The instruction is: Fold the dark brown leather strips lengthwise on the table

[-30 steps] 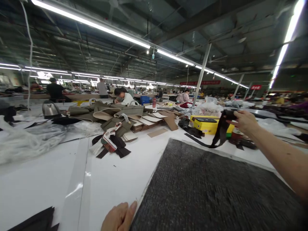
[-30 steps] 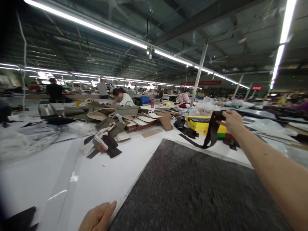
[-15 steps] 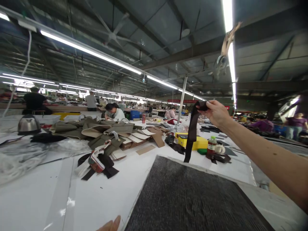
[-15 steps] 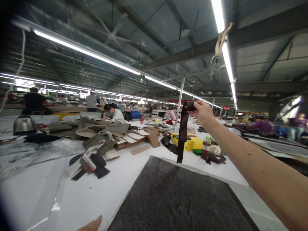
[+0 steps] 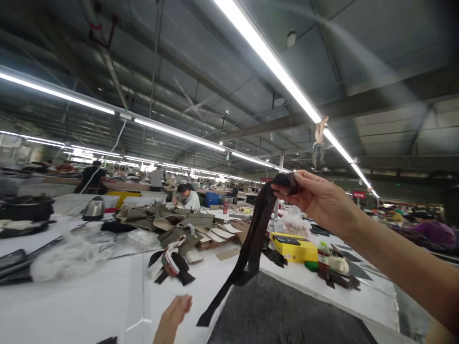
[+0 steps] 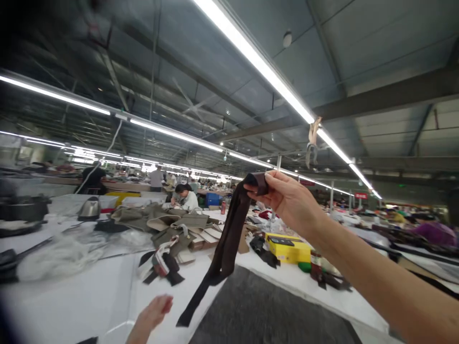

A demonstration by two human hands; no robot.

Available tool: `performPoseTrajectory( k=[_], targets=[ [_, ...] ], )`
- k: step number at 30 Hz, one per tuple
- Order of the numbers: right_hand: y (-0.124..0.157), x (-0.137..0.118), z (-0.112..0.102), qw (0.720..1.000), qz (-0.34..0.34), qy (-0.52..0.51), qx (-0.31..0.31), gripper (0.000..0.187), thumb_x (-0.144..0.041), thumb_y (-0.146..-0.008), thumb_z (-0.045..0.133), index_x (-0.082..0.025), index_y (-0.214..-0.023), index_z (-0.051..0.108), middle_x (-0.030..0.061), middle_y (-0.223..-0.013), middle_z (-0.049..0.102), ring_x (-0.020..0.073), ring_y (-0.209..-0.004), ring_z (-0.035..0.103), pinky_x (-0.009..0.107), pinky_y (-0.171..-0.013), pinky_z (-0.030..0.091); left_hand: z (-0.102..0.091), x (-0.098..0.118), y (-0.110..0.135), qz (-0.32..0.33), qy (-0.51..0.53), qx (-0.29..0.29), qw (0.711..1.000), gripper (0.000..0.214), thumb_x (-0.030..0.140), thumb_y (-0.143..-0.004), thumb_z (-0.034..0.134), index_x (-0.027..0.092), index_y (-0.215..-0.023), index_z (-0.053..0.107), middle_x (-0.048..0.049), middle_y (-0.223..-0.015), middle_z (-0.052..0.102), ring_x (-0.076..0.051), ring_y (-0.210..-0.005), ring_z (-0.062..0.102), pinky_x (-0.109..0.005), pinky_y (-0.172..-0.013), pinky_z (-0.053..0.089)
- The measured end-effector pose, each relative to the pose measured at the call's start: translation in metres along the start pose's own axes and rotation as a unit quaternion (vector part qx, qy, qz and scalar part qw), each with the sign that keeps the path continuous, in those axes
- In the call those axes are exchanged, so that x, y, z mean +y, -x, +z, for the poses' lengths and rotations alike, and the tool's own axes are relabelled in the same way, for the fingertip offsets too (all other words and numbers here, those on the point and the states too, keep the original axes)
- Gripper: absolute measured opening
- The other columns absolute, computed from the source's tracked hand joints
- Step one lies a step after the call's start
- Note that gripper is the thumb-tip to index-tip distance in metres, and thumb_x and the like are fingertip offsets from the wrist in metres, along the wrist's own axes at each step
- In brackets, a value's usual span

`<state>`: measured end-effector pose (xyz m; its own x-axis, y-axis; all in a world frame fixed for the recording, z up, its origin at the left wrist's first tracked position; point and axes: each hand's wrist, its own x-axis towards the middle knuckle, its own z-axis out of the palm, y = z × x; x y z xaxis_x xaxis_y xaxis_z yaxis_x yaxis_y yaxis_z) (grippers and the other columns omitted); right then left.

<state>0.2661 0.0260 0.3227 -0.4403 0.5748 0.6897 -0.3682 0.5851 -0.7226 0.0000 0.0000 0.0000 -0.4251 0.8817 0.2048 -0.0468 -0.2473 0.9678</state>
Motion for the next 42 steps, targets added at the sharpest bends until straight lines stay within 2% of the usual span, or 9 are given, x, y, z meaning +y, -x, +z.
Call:
performPoseTrajectory(
  k=[3, 5, 11, 16, 21, 29, 36, 39, 42],
  targets=[
    [0.022, -0.005, 0.043, 0.999, 0.016, -0.034, -0.037, 0.01, -0.027, -0.085, 0.065, -0.018, -0.088, 0.062, 0.0099, -0.101, 0.067, 0.0257, -0.098, 0.066, 0.035, -0.088, 0.056, -0.009, 0.05, 0.015, 0.051, 0.066, -0.043, 0.996, 0.084, 0.086, -0.068, 0.046, 0.018, -0.114, 0.06, -0.0127, -0.121, 0.062, -0.027, -0.119, 0.053, -0.039, -0.105, 0.036],
    [0.034, -0.003, 0.072, 0.996, 0.029, -0.059, -0.059, 0.01, -0.028, -0.086, 0.065, -0.019, -0.091, 0.064, 0.0082, -0.101, 0.067, 0.0257, -0.1, 0.065, 0.034, -0.087, 0.057, -0.012, 0.088, 0.036, 0.093, 0.15, -0.143, 0.974, 0.08, 0.076, -0.078, 0.051, 0.018, -0.132, 0.048, -0.0134, -0.128, 0.058, -0.025, -0.124, 0.049, -0.04, -0.108, 0.031],
    [0.057, 0.014, 0.144, 0.986, 0.061, -0.11, -0.109, 0.009, -0.029, -0.086, 0.065, -0.022, -0.091, 0.063, 0.0054, -0.1, 0.067, 0.0262, -0.101, 0.065, 0.04, -0.089, 0.057, -0.028, 0.151, 0.119, 0.075, 0.229, -0.331, 0.912, 0.071, 0.059, -0.08, 0.065, 0.017, -0.134, 0.046, -0.0148, -0.121, 0.061, -0.027, -0.114, 0.055, -0.034, -0.092, 0.041],
    [0.056, 0.039, 0.178, 0.982, 0.082, -0.147, -0.089, 0.005, -0.025, -0.085, 0.063, -0.021, -0.087, 0.061, 0.0043, -0.097, 0.068, 0.0247, -0.102, 0.064, 0.042, -0.091, 0.055, -0.056, 0.128, 0.166, 0.016, 0.25, -0.359, 0.899, 0.08, 0.05, -0.073, 0.075, 0.014, -0.137, 0.042, -0.0103, -0.089, 0.067, -0.024, -0.086, 0.064, -0.037, -0.083, 0.043],
    [0.044, 0.09, 0.196, 0.974, 0.16, -0.161, 0.012, 0.006, -0.018, -0.088, 0.056, -0.02, -0.082, 0.057, 0.0034, -0.09, 0.068, 0.0224, -0.095, 0.066, 0.039, -0.087, 0.056, -0.08, 0.097, 0.196, -0.094, 0.248, -0.249, 0.932, 0.071, 0.015, -0.06, 0.078, 0.013, -0.125, 0.051, -0.0006, -0.076, 0.062, -0.014, -0.064, 0.06, -0.034, -0.074, 0.047],
    [0.072, 0.189, 0.201, 0.947, 0.311, -0.075, 0.039, 0.013, -0.025, -0.098, 0.051, -0.014, -0.096, 0.057, 0.0035, -0.089, 0.063, 0.0153, -0.077, 0.064, 0.032, -0.071, 0.056, -0.099, 0.093, 0.214, -0.107, 0.165, -0.154, 0.968, 0.05, 0.03, -0.071, 0.062, 0.006, -0.113, 0.05, -0.0031, -0.064, 0.064, -0.011, -0.053, 0.054, -0.025, -0.058, 0.039],
    [0.131, 0.235, 0.194, 0.903, 0.421, 0.057, -0.066, 0.025, -0.023, -0.086, 0.063, -0.014, -0.108, 0.057, 0.0097, -0.107, 0.061, 0.0219, -0.087, 0.063, 0.044, -0.082, 0.052, -0.099, 0.098, 0.216, -0.134, 0.115, -0.146, 0.973, 0.029, 0.029, -0.065, 0.057, 0.016, -0.088, 0.045, -0.0051, -0.064, 0.066, -0.013, -0.051, 0.058, -0.024, -0.053, 0.038],
    [0.151, 0.215, 0.19, 0.918, 0.368, 0.069, -0.131, 0.044, -0.019, -0.07, 0.067, -0.019, -0.113, 0.058, 0.0106, -0.127, 0.054, 0.0271, -0.108, 0.057, 0.048, -0.1, 0.04, -0.097, 0.099, 0.218, -0.158, 0.136, -0.15, 0.966, 0.028, 0.028, -0.062, 0.056, 0.017, -0.085, 0.045, -0.0055, -0.064, 0.067, -0.014, -0.051, 0.061, -0.023, -0.052, 0.04],
    [0.174, 0.178, 0.19, 0.903, 0.283, 0.021, -0.324, 0.062, -0.021, -0.067, 0.061, -0.023, -0.128, 0.053, 0.0057, -0.139, 0.046, 0.0262, -0.132, 0.037, 0.042, -0.111, 0.028, -0.096, 0.096, 0.22, -0.19, 0.172, -0.165, 0.952, 0.029, 0.026, -0.059, 0.055, 0.017, -0.085, 0.046, -0.0063, -0.062, 0.067, -0.015, -0.051, 0.062, -0.022, -0.051, 0.04]
  ],
)
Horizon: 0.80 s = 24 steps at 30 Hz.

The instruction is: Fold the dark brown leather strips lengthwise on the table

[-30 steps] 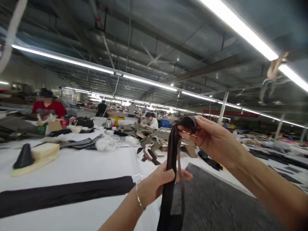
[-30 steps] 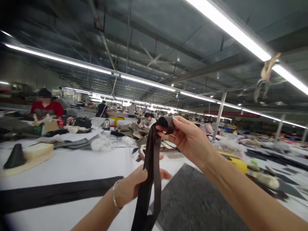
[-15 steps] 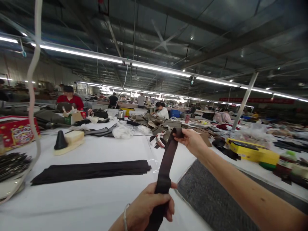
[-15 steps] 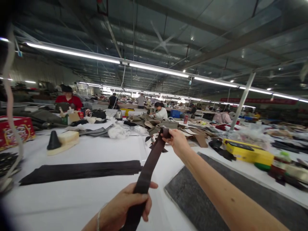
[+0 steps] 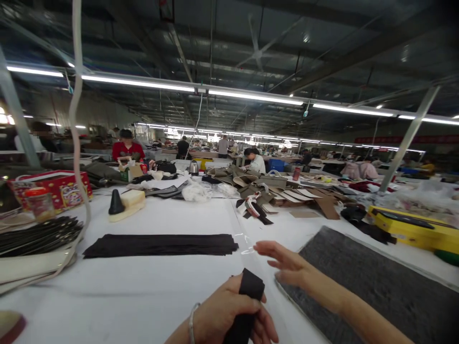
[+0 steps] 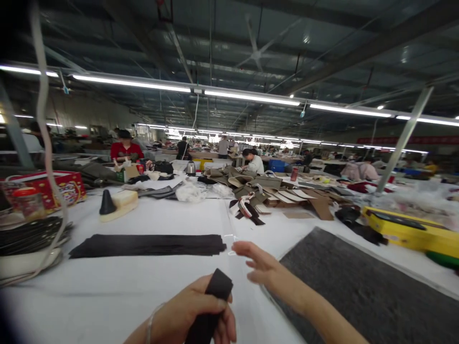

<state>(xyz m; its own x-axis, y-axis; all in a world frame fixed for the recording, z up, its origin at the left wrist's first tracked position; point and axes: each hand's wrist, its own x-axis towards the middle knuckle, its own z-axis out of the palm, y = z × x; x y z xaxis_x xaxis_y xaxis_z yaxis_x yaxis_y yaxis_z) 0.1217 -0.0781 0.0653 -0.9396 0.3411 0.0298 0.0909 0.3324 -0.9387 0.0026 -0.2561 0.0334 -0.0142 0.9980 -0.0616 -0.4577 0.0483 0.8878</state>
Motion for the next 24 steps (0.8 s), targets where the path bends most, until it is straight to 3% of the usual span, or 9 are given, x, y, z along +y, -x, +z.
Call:
performPoseTrajectory(
  k=[2, 3, 5, 8, 13, 15, 19, 21, 24],
  targets=[
    [0.019, -0.008, 0.016, 0.99, -0.013, 0.082, -0.112, 0.071, -0.021, -0.069, 0.06, -0.024, -0.139, 0.045, 0.0049, -0.143, 0.043, 0.026, -0.135, 0.032, 0.043, -0.113, 0.023, 0.0, -0.004, 0.0, -0.02, 0.025, -0.013, 0.999, 0.03, 0.023, -0.058, 0.056, 0.016, -0.087, 0.048, -0.0072, -0.063, 0.068, -0.016, -0.053, 0.062, -0.022, -0.053, 0.04],
    [0.026, -0.008, 0.025, 0.983, -0.013, 0.125, -0.131, 0.073, -0.022, -0.071, 0.061, -0.025, -0.142, 0.041, 0.0054, -0.143, 0.043, 0.0264, -0.134, 0.034, 0.043, -0.113, 0.024, 0.001, -0.006, 0.0, -0.028, 0.035, -0.02, 0.999, 0.03, 0.021, -0.058, 0.057, 0.016, -0.087, 0.049, -0.0078, -0.065, 0.069, -0.016, -0.055, 0.063, -0.022, -0.054, 0.04],
    [0.035, -0.003, 0.04, 0.978, -0.019, 0.182, -0.102, 0.069, -0.027, -0.076, 0.061, -0.026, -0.143, 0.041, 0.0061, -0.139, 0.047, 0.027, -0.127, 0.043, 0.042, -0.11, 0.03, 0.003, -0.008, 0.001, -0.036, 0.043, -0.037, 0.998, 0.029, 0.019, -0.058, 0.058, 0.013, -0.085, 0.056, -0.0098, -0.069, 0.07, -0.016, -0.059, 0.063, -0.023, -0.058, 0.042],
    [0.038, 0.011, 0.056, 0.977, -0.079, 0.2, -0.016, 0.051, -0.032, -0.085, 0.052, -0.026, -0.136, 0.051, 0.0065, -0.131, 0.055, 0.0262, -0.119, 0.051, 0.039, -0.103, 0.04, 0.007, -0.006, 0.006, -0.027, 0.034, -0.051, 0.998, 0.025, 0.018, -0.057, 0.058, 0.009, -0.079, 0.064, -0.0112, -0.075, 0.07, -0.016, -0.064, 0.063, -0.024, -0.062, 0.044],
    [0.04, 0.016, 0.061, 0.962, -0.164, 0.213, 0.04, 0.04, -0.033, -0.086, 0.051, -0.027, -0.124, 0.062, 0.007, -0.119, 0.063, 0.0258, -0.11, 0.057, 0.036, -0.097, 0.045, 0.005, 0.0, 0.017, -0.024, -0.013, -0.042, 0.999, 0.019, 0.017, -0.058, 0.065, 0.01, -0.075, 0.069, -0.0038, -0.067, 0.064, -0.011, -0.06, 0.053, -0.02, -0.061, 0.039],
    [0.04, 0.01, 0.06, 0.968, -0.149, 0.197, 0.047, 0.039, -0.034, -0.086, 0.049, -0.027, -0.123, 0.063, 0.0065, -0.112, 0.066, 0.0251, -0.105, 0.06, 0.036, -0.094, 0.046, 0.0, -0.003, 0.019, -0.024, -0.019, -0.046, 0.998, 0.021, 0.022, -0.06, 0.07, 0.011, -0.077, 0.069, -0.0027, -0.066, 0.062, -0.009, -0.057, 0.05, -0.02, -0.06, 0.037],
    [0.039, -0.014, 0.062, 0.992, -0.038, 0.074, 0.094, 0.041, -0.038, -0.084, 0.048, -0.025, -0.12, 0.063, 0.0044, -0.097, 0.069, 0.0239, -0.092, 0.063, 0.037, -0.087, 0.049, -0.013, -0.017, 0.02, 0.002, -0.019, -0.05, 0.999, 0.043, 0.04, -0.061, 0.078, 0.011, -0.09, 0.064, -0.0068, -0.075, 0.064, -0.013, -0.062, 0.055, -0.024, -0.063, 0.039],
    [0.035, -0.03, 0.065, 0.991, 0.005, -0.03, 0.13, 0.041, -0.038, -0.081, 0.05, -0.022, -0.116, 0.064, 0.0048, -0.094, 0.069, 0.0241, -0.092, 0.063, 0.036, -0.085, 0.05, -0.02, -0.02, 0.019, 0.038, -0.067, -0.003, 0.997, 0.048, 0.048, -0.06, 0.08, 0.014, -0.087, 0.058, -0.0046, -0.074, 0.061, -0.016, -0.065, 0.055, -0.026, -0.064, 0.039],
    [0.024, -0.052, 0.076, 0.974, 0.04, -0.164, 0.154, 0.043, -0.036, -0.073, 0.057, -0.018, -0.112, 0.065, 0.0069, -0.093, 0.069, 0.0246, -0.091, 0.064, 0.035, -0.083, 0.05, -0.03, -0.014, 0.021, 0.138, -0.2, 0.158, 0.957, 0.05, 0.049, -0.058, 0.083, 0.018, -0.087, 0.056, -0.0036, -0.086, 0.06, -0.022, -0.085, 0.055, -0.033, -0.079, 0.042]
  ],
)
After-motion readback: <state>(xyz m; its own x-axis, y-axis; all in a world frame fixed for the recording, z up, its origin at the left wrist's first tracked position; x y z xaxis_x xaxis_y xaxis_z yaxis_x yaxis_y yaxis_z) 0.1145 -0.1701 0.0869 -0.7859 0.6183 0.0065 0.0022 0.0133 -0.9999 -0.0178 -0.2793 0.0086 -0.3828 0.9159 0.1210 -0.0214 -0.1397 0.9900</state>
